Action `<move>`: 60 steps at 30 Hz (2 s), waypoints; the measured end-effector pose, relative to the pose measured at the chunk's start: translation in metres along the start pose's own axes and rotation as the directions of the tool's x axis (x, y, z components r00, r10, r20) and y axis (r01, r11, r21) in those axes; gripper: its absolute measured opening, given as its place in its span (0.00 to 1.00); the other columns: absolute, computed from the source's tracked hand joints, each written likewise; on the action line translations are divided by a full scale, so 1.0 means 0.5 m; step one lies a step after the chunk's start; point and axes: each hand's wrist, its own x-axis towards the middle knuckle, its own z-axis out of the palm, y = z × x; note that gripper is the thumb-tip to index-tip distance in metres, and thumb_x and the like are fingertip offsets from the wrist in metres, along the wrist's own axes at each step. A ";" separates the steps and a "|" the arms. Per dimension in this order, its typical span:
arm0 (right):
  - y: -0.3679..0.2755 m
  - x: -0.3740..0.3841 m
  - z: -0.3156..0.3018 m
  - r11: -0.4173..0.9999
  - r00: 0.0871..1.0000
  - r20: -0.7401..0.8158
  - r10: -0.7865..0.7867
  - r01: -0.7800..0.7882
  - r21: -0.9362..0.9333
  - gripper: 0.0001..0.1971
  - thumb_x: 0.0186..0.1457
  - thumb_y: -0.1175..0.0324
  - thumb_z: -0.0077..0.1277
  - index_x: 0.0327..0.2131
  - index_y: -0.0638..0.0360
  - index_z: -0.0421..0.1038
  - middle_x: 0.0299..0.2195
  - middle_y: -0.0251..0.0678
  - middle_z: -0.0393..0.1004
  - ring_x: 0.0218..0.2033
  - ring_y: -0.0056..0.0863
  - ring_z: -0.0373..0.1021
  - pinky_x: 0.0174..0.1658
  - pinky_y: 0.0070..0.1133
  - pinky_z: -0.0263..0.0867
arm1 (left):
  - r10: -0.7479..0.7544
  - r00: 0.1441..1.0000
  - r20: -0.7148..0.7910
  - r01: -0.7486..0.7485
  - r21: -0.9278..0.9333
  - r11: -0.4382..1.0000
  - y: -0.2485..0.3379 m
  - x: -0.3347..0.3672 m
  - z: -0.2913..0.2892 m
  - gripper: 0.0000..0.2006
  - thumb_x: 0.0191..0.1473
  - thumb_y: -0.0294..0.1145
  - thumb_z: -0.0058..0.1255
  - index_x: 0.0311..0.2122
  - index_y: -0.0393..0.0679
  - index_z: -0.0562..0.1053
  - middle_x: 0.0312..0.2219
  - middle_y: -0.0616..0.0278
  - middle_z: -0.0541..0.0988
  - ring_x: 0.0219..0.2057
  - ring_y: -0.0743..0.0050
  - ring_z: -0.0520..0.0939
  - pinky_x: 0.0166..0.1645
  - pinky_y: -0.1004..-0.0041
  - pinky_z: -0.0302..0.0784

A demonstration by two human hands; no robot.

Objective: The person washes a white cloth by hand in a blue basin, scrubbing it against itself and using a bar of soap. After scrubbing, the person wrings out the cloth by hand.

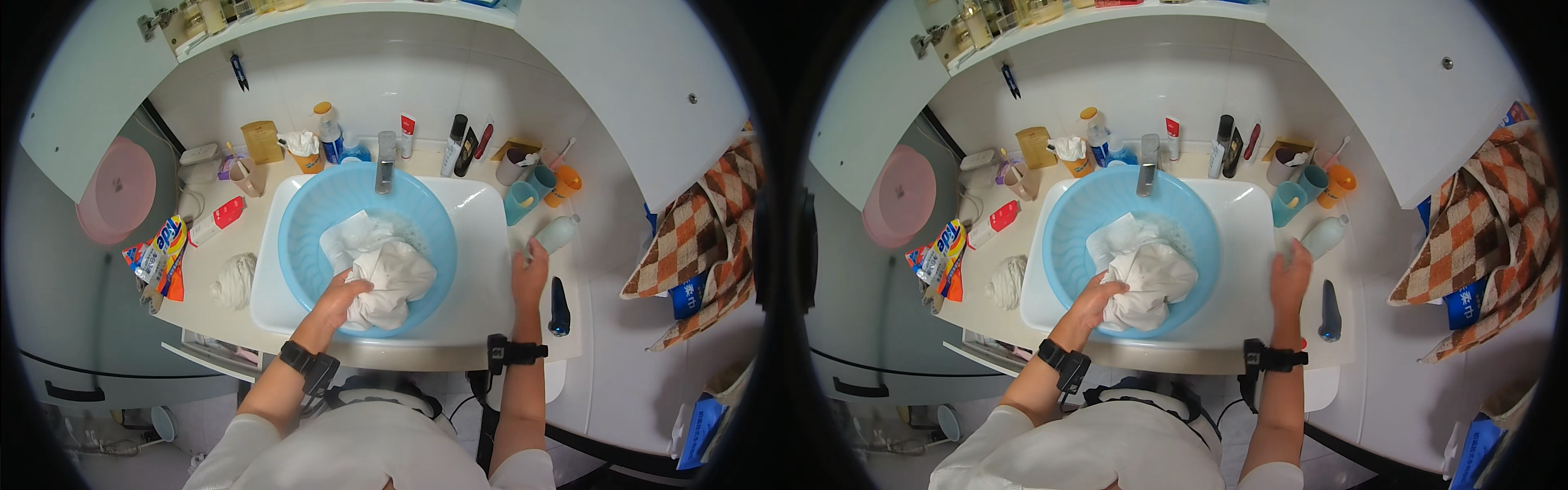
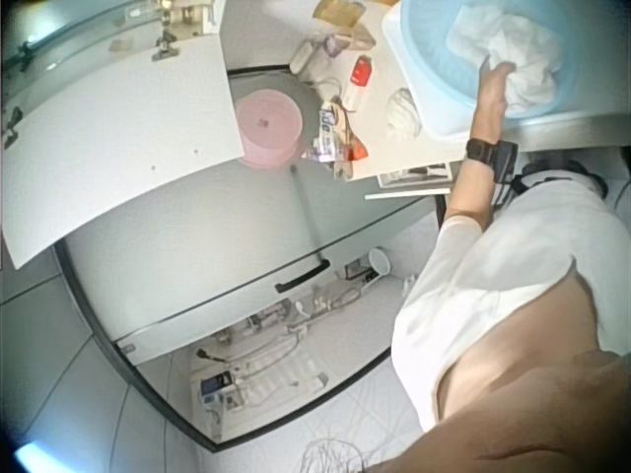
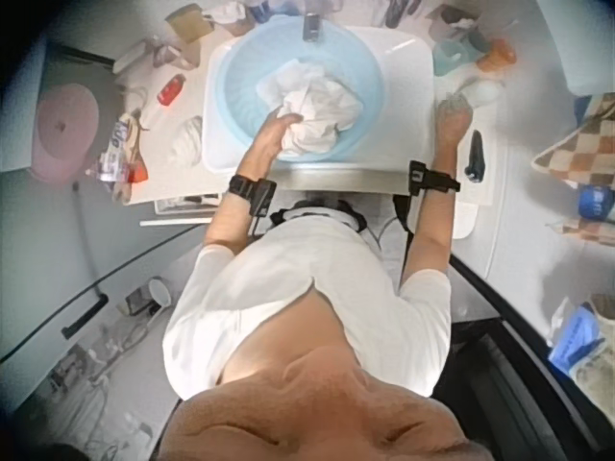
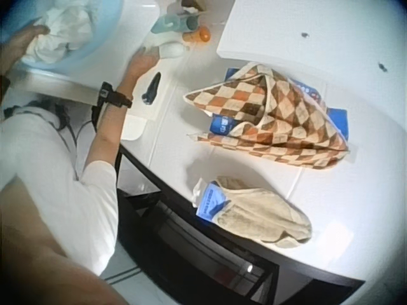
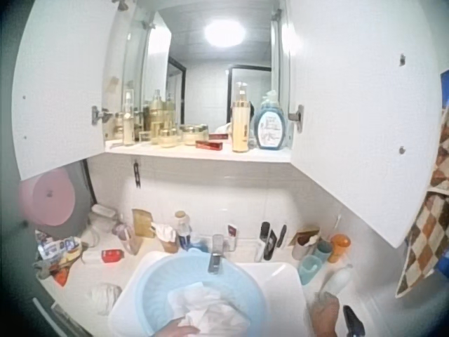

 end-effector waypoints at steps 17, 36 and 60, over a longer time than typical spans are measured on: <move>-0.335 -0.105 0.095 0.838 0.698 0.709 -0.099 -0.325 0.438 0.11 0.35 0.73 0.57 0.27 0.63 0.71 0.25 0.39 0.68 0.22 0.29 0.67 0.27 0.20 0.63 | 0.038 0.999 0.028 -0.037 -0.008 0.999 -0.003 -0.001 -0.004 0.19 0.40 0.20 0.47 0.43 0.34 0.65 0.34 0.57 0.73 0.34 0.69 0.75 0.38 0.73 0.72; -0.272 -0.099 0.116 0.882 0.844 0.535 -0.045 -0.218 0.418 0.05 0.36 0.76 0.51 0.23 0.60 0.70 0.19 0.39 0.69 0.19 0.30 0.66 0.25 0.21 0.63 | 0.009 1.000 0.022 -0.010 0.043 0.999 0.006 -0.008 0.008 0.20 0.41 0.20 0.46 0.44 0.33 0.63 0.36 0.55 0.72 0.35 0.66 0.75 0.39 0.72 0.72; -0.034 -0.065 0.127 0.561 0.513 0.721 0.466 -0.801 0.208 0.13 0.49 0.79 0.32 0.34 0.69 0.68 0.26 0.40 0.71 0.29 0.29 0.70 0.33 0.20 0.67 | 0.202 0.976 -0.083 -0.210 -0.102 0.972 0.050 -0.042 -0.007 0.20 0.42 0.21 0.42 0.44 0.30 0.61 0.38 0.50 0.71 0.37 0.61 0.74 0.43 0.69 0.70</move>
